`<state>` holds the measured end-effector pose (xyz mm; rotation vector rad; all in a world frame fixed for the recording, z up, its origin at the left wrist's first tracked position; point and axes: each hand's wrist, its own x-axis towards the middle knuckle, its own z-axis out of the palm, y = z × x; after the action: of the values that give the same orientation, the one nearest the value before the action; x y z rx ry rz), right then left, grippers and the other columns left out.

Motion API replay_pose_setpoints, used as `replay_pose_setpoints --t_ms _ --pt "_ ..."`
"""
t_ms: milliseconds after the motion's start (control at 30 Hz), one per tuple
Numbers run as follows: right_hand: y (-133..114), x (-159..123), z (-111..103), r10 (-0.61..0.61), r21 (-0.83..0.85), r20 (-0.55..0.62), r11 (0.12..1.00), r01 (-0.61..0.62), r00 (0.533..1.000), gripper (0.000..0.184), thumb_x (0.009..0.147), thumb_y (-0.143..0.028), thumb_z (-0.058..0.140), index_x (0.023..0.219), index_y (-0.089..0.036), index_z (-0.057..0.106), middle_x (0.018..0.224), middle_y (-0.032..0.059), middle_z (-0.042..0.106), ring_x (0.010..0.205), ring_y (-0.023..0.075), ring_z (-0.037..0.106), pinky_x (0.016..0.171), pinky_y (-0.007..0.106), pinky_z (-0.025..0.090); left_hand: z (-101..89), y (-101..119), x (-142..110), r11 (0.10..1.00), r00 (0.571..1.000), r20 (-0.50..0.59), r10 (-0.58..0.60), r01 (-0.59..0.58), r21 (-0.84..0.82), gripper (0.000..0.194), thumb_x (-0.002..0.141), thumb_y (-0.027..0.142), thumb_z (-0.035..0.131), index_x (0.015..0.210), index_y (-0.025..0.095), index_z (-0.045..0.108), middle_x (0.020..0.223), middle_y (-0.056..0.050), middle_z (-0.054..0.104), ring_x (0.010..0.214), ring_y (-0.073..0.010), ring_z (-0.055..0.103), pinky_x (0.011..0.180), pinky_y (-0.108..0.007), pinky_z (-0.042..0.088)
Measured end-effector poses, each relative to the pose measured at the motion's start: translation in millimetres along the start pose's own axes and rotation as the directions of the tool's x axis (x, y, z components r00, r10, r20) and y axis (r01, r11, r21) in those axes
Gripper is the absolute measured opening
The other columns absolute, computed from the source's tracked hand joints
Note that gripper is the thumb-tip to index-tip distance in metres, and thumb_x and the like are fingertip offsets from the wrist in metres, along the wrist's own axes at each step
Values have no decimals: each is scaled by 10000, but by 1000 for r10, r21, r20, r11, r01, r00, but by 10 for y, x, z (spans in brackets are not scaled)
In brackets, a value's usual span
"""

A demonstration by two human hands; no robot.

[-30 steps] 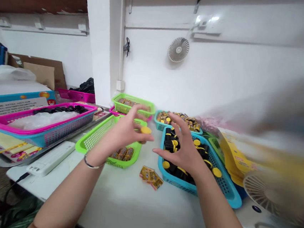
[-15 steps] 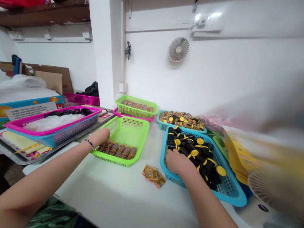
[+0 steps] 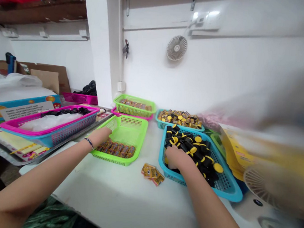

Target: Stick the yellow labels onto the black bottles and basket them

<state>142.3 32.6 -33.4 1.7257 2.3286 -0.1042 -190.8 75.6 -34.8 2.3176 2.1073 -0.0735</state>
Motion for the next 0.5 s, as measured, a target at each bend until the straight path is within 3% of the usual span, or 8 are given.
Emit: replay_pose_setpoints --t_ms 100,200,267,300,400,500 --pt "83 -37 -93 -5 2 46 1000 4 999 282 853 -356 688 1021 -132 656 993 68 683 857 188 662 737 344 548 -28 391 -300 986 984 -106 143 -150 -67 321 977 324 490 1193 129 625 1094 -147 687 985 -222 659 884 -360 522" --pt "163 -95 -192 -41 46 12 998 40 999 250 727 -351 736 850 -139 685 816 66 693 716 201 656 569 274 449 168 928 -704 924 934 -117 339 -354 -145 309 984 372 443 1118 219 675 979 -59 731 859 -166 683 800 -255 520" --pt "209 -151 -251 -59 80 -43 995 62 997 215 735 -359 681 806 -156 681 772 67 688 667 200 642 516 266 380 388 1263 -913 770 813 -167 558 -582 -261 319 990 349 417 1081 210 689 975 -61 735 864 -172 686 808 -257 519" --pt "232 -185 -279 -62 93 -77 993 69 995 200 751 -356 648 790 -161 674 760 69 684 651 199 634 506 268 358 500 1400 -975 726 779 -202 594 -627 -283 314 990 325 411 1102 206 680 1027 -76 729 931 -188 682 856 -278 514" --pt "307 -313 -356 -65 126 -181 988 89 981 188 783 -338 586 757 -164 652 741 85 675 636 212 620 514 280 337 759 1641 -994 722 778 -245 579 -628 -288 314 990 245 375 1116 166 652 1098 -139 703 1052 -238 652 947 -362 492" --pt "381 -445 -420 -94 170 -262 975 142 960 183 803 -335 579 783 -169 653 799 97 691 701 228 634 574 287 387 848 1668 -897 737 793 -226 566 -610 -292 308 980 200 361 1063 171 656 1000 -118 723 978 -229 675 912 -361 512"
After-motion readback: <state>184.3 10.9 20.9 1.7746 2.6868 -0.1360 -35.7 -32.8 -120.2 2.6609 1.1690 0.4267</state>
